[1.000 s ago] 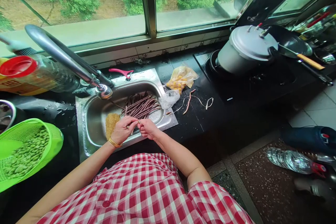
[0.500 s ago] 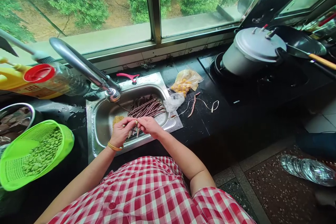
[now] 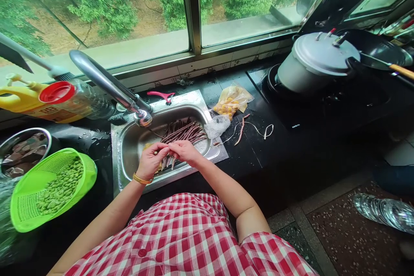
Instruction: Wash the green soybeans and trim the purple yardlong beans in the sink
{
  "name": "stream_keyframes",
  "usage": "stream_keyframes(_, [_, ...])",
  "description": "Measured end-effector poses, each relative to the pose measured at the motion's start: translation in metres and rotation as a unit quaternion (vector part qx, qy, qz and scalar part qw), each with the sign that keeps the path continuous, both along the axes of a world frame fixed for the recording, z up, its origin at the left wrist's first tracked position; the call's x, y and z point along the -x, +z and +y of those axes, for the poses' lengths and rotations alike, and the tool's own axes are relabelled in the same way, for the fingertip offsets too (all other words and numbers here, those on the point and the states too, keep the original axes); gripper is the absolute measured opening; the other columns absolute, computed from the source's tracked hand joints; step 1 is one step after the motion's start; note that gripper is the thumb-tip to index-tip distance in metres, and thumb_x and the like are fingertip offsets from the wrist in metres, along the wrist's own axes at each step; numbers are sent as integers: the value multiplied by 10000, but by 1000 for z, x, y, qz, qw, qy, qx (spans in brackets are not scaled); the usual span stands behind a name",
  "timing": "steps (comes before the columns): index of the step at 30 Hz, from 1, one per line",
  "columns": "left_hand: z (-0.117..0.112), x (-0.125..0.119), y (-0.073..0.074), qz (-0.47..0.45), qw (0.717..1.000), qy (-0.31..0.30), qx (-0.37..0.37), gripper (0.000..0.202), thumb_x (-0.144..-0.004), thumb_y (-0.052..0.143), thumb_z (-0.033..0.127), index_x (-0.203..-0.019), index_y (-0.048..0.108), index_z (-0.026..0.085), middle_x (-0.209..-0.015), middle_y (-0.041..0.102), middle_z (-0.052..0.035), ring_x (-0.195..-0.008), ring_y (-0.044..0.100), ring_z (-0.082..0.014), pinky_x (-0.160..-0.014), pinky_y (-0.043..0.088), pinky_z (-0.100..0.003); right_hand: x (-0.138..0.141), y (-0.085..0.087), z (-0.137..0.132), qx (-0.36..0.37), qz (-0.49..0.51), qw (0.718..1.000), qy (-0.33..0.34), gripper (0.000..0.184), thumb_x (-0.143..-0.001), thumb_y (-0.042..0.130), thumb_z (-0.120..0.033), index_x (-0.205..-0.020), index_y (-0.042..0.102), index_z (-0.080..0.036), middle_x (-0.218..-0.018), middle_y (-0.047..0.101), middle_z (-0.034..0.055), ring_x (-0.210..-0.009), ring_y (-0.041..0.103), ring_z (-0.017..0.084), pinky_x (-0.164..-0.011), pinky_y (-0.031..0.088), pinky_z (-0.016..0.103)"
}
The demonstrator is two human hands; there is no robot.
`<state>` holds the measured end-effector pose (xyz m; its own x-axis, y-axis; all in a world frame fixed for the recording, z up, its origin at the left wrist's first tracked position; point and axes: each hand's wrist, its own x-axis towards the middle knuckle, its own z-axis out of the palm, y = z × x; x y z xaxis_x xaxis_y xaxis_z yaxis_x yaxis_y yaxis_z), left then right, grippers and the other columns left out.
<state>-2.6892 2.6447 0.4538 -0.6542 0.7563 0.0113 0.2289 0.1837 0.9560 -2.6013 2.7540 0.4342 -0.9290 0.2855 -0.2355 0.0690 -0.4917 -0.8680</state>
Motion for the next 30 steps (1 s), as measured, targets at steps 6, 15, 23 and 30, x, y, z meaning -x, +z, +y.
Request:
stream_keyframes(6, [3,9,5,-280,948,108,-108,244,-605,749,312,-720,637,128,-601,571,13,-455,405,-38,-389,295,-150,-7,-27,-5,57,-11,998,-21,291,-714,567,-416,-613,498,-152,-432,423,-71,-340,295,26,-335,174,165])
stream_keyframes(15, [-19,56,37,-513,814,148,-228,155,-880,469,200,-794,580,136,-676,549,-7,-465,412,-18,-359,313,-93,-26,-75,9,99,-63,992,-37,189,-643,536,-240,-776,606,-125,-666,576,1,-463,422,51,-378,291,172])
stream_keyframes(23, [-30,75,31,-518,797,165,-263,253,-933,335,184,-754,510,145,-615,503,4,-430,374,-18,-336,290,-95,-36,-70,-12,46,-21,988,149,329,-745,555,-415,-827,647,-110,-594,485,-30,-437,352,36,-383,245,174])
stream_keyframes(30, [-42,103,1,-317,909,236,-133,219,-897,379,157,-759,549,174,-747,594,-18,-445,371,-45,-364,303,-161,-45,-68,-8,85,-9,987,136,361,-708,621,-461,-787,620,-109,-596,469,-37,-424,316,21,-384,204,170])
